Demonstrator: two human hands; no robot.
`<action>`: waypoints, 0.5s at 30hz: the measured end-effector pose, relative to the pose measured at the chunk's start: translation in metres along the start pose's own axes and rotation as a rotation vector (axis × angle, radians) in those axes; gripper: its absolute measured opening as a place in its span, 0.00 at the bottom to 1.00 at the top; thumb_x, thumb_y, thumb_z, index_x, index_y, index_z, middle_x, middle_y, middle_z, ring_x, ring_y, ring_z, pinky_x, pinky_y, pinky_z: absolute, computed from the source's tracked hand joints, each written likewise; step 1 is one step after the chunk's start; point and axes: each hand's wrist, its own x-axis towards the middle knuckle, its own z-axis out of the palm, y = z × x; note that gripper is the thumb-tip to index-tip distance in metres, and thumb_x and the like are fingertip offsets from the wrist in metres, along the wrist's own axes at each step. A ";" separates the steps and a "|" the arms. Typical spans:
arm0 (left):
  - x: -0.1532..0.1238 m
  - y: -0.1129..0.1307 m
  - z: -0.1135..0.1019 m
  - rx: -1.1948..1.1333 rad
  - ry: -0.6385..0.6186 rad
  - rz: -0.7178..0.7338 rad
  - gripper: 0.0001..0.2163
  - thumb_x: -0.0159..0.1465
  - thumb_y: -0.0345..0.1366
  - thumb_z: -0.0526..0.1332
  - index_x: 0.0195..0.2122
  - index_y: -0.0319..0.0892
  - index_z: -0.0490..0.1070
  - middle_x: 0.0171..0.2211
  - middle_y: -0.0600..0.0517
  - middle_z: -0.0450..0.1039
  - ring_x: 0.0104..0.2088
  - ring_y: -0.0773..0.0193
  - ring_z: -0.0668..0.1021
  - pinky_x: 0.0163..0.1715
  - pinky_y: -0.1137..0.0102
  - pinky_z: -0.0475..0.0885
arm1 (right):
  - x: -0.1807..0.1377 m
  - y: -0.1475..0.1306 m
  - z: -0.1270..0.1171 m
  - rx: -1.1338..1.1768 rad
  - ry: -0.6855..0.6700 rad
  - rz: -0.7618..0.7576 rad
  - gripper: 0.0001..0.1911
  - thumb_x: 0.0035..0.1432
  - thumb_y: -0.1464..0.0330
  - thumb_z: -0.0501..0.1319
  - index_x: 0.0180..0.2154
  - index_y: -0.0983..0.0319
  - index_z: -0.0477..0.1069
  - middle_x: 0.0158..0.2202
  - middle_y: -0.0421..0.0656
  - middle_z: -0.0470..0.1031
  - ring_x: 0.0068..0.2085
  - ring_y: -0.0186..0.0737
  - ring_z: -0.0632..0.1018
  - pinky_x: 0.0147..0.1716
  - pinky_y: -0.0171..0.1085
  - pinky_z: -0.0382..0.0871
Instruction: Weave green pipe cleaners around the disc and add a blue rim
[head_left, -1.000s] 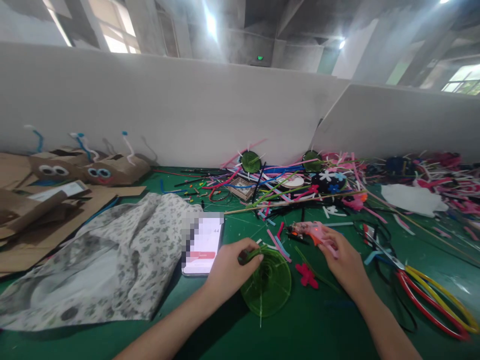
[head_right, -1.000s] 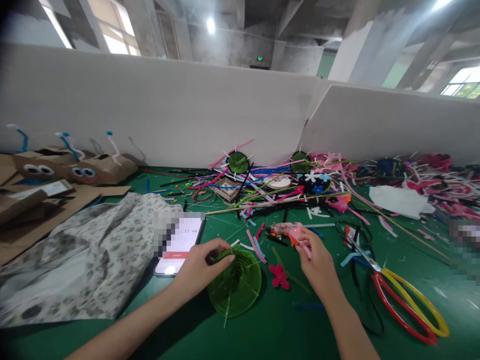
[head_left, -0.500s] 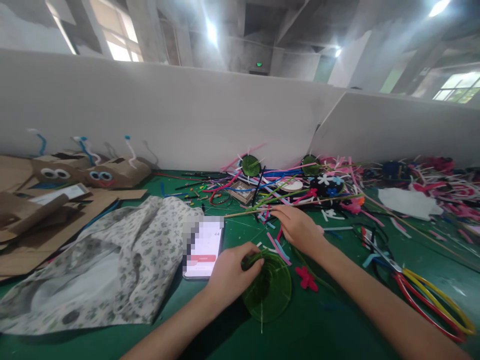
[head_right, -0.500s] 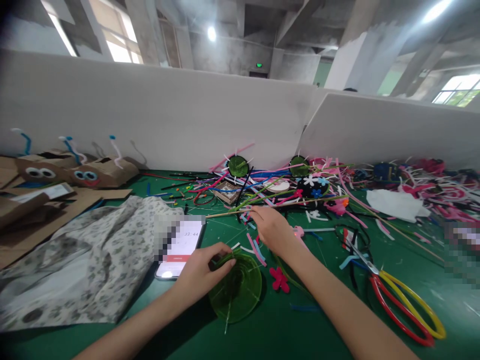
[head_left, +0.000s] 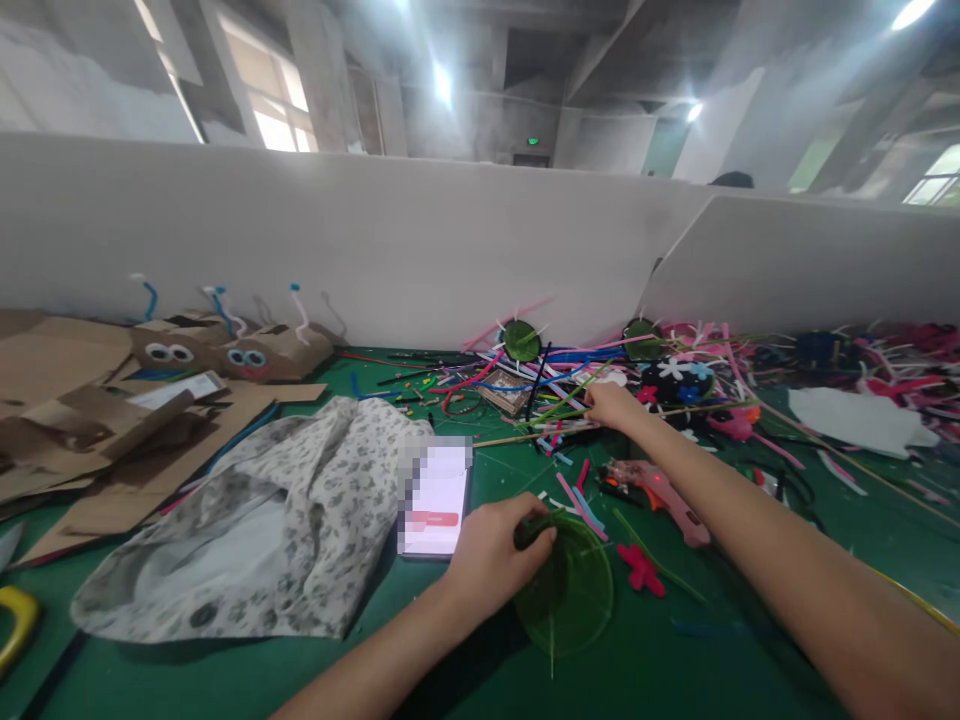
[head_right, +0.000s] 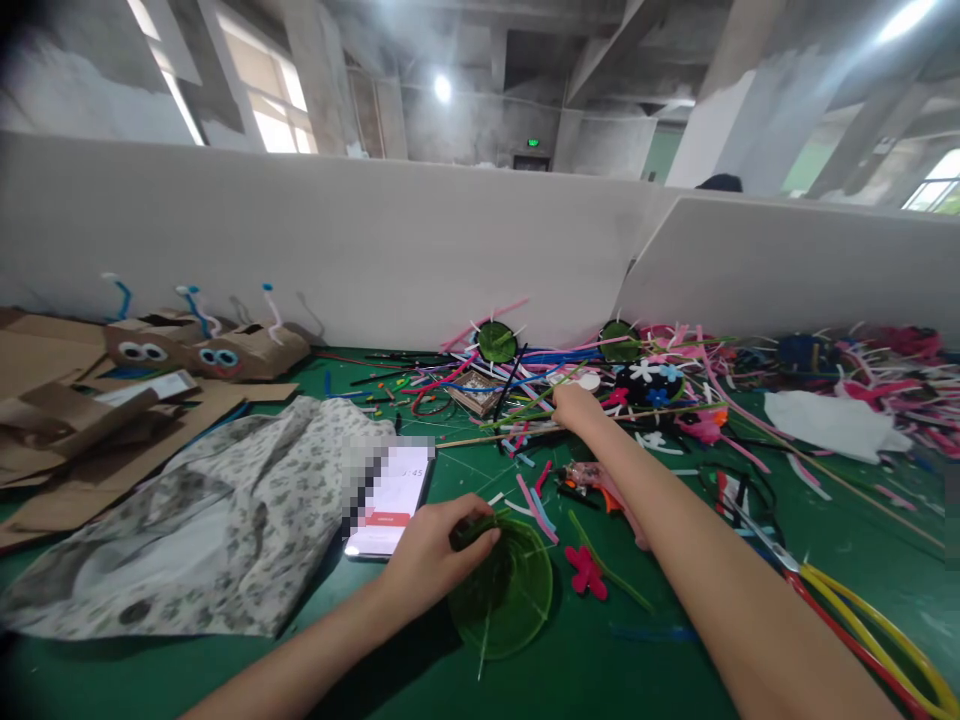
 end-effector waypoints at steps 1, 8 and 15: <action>0.000 0.000 0.000 0.001 0.000 0.004 0.05 0.61 0.37 0.59 0.37 0.46 0.71 0.31 0.56 0.76 0.31 0.63 0.77 0.28 0.73 0.63 | 0.002 0.000 -0.002 -0.004 -0.004 0.033 0.17 0.62 0.62 0.58 0.50 0.63 0.66 0.50 0.46 0.69 0.46 0.41 0.74 0.44 0.46 0.71; -0.002 0.000 0.000 0.009 0.005 0.008 0.06 0.61 0.37 0.59 0.37 0.46 0.72 0.32 0.55 0.77 0.31 0.63 0.77 0.28 0.73 0.63 | 0.011 0.017 -0.027 0.016 0.145 0.168 0.17 0.60 0.61 0.60 0.48 0.62 0.69 0.48 0.47 0.72 0.46 0.42 0.74 0.45 0.45 0.70; -0.001 0.000 0.000 0.013 0.017 0.012 0.06 0.61 0.38 0.59 0.38 0.46 0.72 0.31 0.54 0.77 0.30 0.62 0.77 0.27 0.73 0.63 | 0.017 0.064 -0.077 0.037 0.368 0.272 0.18 0.54 0.61 0.62 0.46 0.59 0.74 0.43 0.49 0.77 0.45 0.46 0.76 0.39 0.38 0.68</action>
